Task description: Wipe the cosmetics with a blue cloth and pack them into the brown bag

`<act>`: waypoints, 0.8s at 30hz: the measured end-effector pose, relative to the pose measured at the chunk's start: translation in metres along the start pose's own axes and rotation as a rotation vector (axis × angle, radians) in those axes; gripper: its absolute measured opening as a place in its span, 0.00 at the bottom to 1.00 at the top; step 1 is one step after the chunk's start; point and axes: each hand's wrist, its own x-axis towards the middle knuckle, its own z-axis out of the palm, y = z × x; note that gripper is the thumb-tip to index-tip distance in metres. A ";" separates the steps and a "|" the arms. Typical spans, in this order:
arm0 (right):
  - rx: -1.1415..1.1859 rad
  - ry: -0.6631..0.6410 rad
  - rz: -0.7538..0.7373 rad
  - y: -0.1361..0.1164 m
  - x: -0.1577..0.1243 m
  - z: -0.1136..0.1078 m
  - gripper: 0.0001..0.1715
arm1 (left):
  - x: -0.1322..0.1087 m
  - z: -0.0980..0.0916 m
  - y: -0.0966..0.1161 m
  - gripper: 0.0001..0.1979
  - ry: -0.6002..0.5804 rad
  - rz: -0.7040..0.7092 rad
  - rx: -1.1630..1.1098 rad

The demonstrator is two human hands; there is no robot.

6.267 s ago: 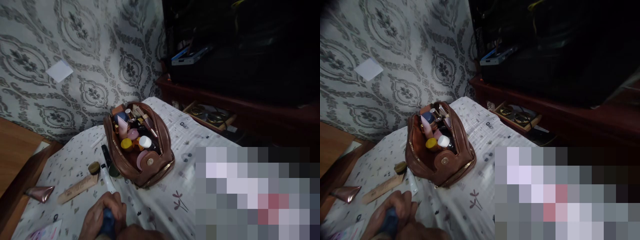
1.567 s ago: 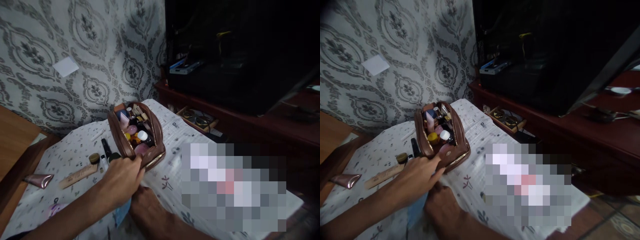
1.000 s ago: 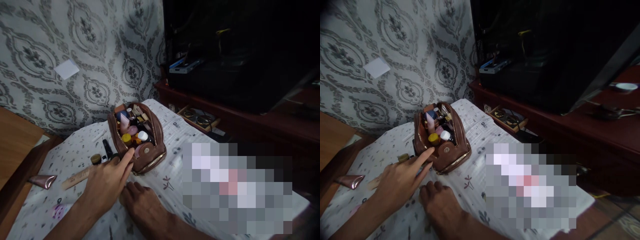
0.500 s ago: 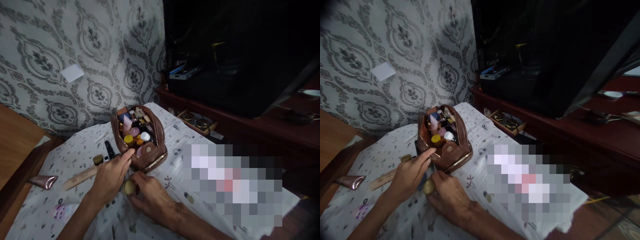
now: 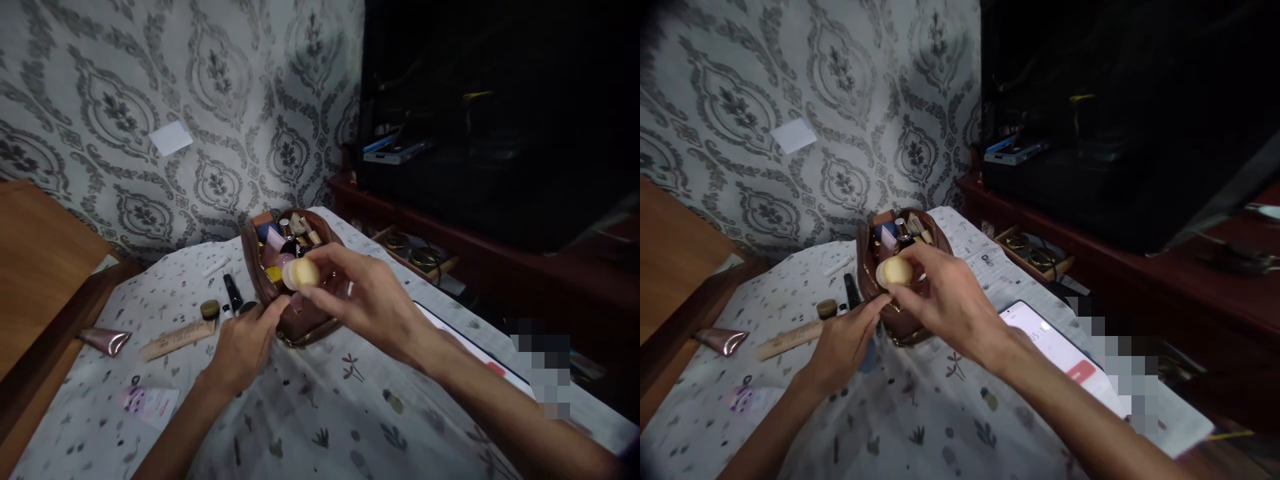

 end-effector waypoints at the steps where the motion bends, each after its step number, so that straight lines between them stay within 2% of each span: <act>1: -0.063 -0.013 -0.014 0.002 0.007 0.001 0.08 | -0.001 0.003 0.000 0.21 0.022 0.001 0.016; 6: -0.360 -0.153 0.000 0.008 0.036 0.013 0.15 | -0.005 0.016 -0.004 0.21 0.133 0.035 0.107; 12: -0.615 -0.374 0.005 0.013 0.053 0.027 0.11 | -0.006 0.021 -0.005 0.20 0.162 0.047 0.161; 18: -0.697 -0.534 0.036 0.015 0.055 0.028 0.17 | -0.007 0.026 -0.007 0.20 0.194 0.066 0.181; 24: -0.708 -0.575 0.124 0.010 0.057 0.025 0.19 | -0.005 0.025 -0.006 0.19 0.214 0.085 0.188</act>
